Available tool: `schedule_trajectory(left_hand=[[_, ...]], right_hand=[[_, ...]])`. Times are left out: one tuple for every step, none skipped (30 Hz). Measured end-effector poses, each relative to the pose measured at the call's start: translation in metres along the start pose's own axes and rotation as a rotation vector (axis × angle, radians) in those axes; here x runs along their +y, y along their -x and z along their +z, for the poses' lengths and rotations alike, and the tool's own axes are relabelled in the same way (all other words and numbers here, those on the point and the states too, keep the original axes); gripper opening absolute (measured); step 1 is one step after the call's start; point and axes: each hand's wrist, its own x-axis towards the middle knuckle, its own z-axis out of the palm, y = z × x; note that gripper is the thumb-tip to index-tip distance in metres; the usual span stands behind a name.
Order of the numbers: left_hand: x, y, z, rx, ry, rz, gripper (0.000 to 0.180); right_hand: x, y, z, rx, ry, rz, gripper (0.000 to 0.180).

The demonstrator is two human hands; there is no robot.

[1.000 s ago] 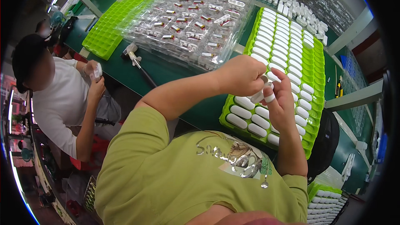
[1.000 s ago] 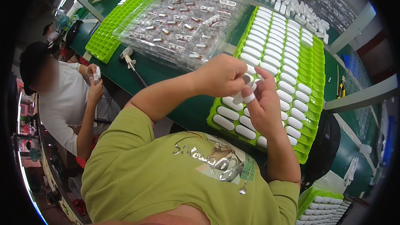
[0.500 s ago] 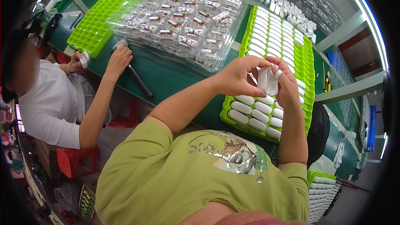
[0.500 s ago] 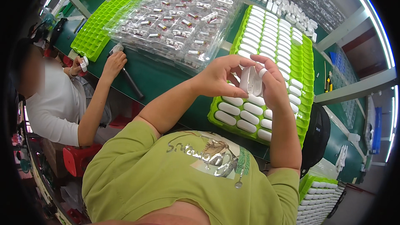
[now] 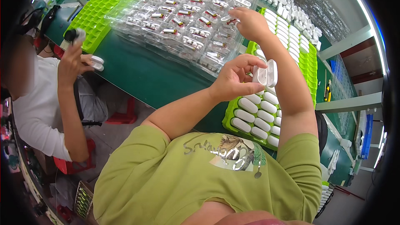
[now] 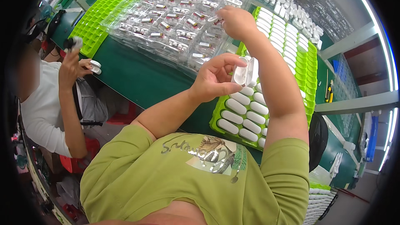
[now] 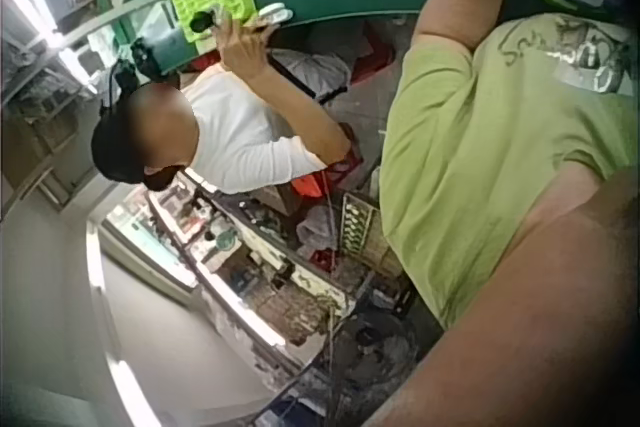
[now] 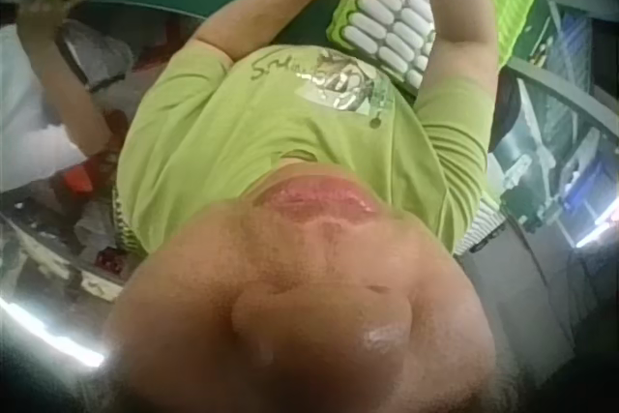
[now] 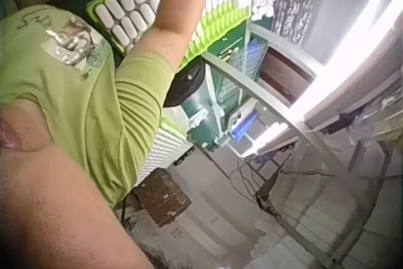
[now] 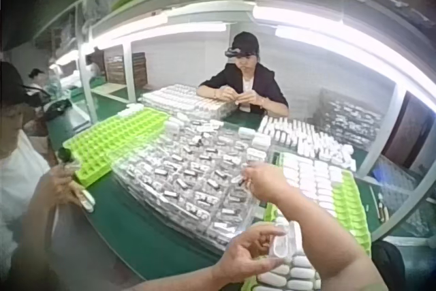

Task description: The person repeatedly picks up white plastic casing halves and small internal components from a green tray. They insert the components into the casing, close the halves together, and place the assembled units into a clear plastic packaging tray. The process is repetitive and involves handling multiple identical units.

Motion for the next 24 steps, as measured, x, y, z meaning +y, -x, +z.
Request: schedule_trajectory(left_hand=[[0.001,0.0,0.0,0.016,0.044,-0.024,0.054],[-0.001,-0.001,0.0,0.025,0.039,-0.027,0.055],[-0.003,-0.001,0.0,0.03,0.035,-0.033,0.056],[-0.005,0.0,0.0,0.039,0.031,-0.042,0.057],[-0.007,0.001,-0.002,0.035,0.01,-0.06,0.059],[-0.008,0.002,-0.004,0.028,-0.01,-0.081,0.061],[-0.007,0.002,-0.003,0.019,-0.025,-0.106,0.063],[-0.006,0.002,-0.001,0.052,-0.022,-0.084,0.065],[-0.004,0.001,0.002,0.082,-0.018,-0.064,0.068],[-0.002,-0.001,0.006,0.107,-0.009,-0.049,0.07],[-0.004,-0.002,0.006,0.126,0.042,-0.07,0.076],[-0.002,-0.002,0.005,0.109,0.063,-0.123,0.075],[0.0,-0.003,0.005,0.084,0.091,-0.185,0.075],[0.001,-0.002,0.002,0.086,0.066,-0.199,0.073],[-0.001,-0.002,0.0,0.077,0.093,-0.212,0.069],[0.002,-0.001,0.003,0.065,0.124,-0.255,0.067],[0.005,-0.002,0.005,0.053,0.154,-0.295,0.066],[0.001,-0.002,-0.001,-0.053,0.052,-0.32,0.075],[-0.004,-0.001,-0.002,-0.078,0.072,-0.328,0.076],[-0.009,0.0,-0.002,-0.1,0.09,-0.334,0.077],[-0.012,0.002,-0.002,-0.12,0.108,-0.339,0.078],[-0.014,0.003,-0.003,-0.14,0.109,-0.397,0.079],[-0.014,0.004,-0.003,-0.153,0.108,-0.437,0.079],[-0.015,0.004,-0.003,-0.164,0.107,-0.476,0.08]], right_hand=[[-0.003,-0.006,0.003,-0.065,0.023,-0.014,0.034],[-0.003,-0.01,0.004,-0.129,0.047,-0.025,0.038],[0.0,-0.013,0.003,-0.127,0.04,-0.015,0.037],[0.002,-0.015,0.001,-0.127,0.027,-0.004,0.036],[0.005,-0.014,-0.002,-0.126,0.017,0.011,0.036],[0.008,-0.01,-0.006,-0.108,-0.138,0.132,0.034],[0.01,-0.004,-0.012,-0.09,-0.292,0.258,0.032],[0.012,0.004,-0.019,-0.067,-0.445,0.388,0.031],[0.013,0.016,-0.028,-0.039,-0.867,0.573,0.033],[0.016,0.034,-0.035,-0.013,-1.117,0.623,0.031],[0.016,0.054,-0.041,0.019,-1.368,0.669,0.03],[0.013,0.075,-0.051,0.004,-1.529,0.66,0.03],[0.018,0.1,-0.056,-0.005,-1.655,0.651,0.025],[0.016,0.119,-0.058,0.004,-1.724,0.665,0.027],[0.012,0.137,-0.061,0.015,-1.793,0.676,0.029],[0.006,0.156,-0.066,0.057,-1.782,0.706,0.032],[-0.004,0.17,-0.071,0.097,-1.77,0.732,0.036],[-0.013,0.183,-0.075,0.133,-1.758,0.756,0.04],[-0.021,0.193,-0.076,0.146,-1.701,0.765,0.044],[-0.029,0.201,-0.076,0.155,-1.645,0.773,0.048],[-0.037,0.209,-0.077,0.16,-1.59,0.779,0.052],[-0.044,0.216,-0.079,0.147,-1.497,0.752,0.056],[-0.047,0.224,-0.074,0.154,-1.451,0.715,0.055],[-0.051,0.23,-0.074,0.152,-1.447,0.716,0.057]])
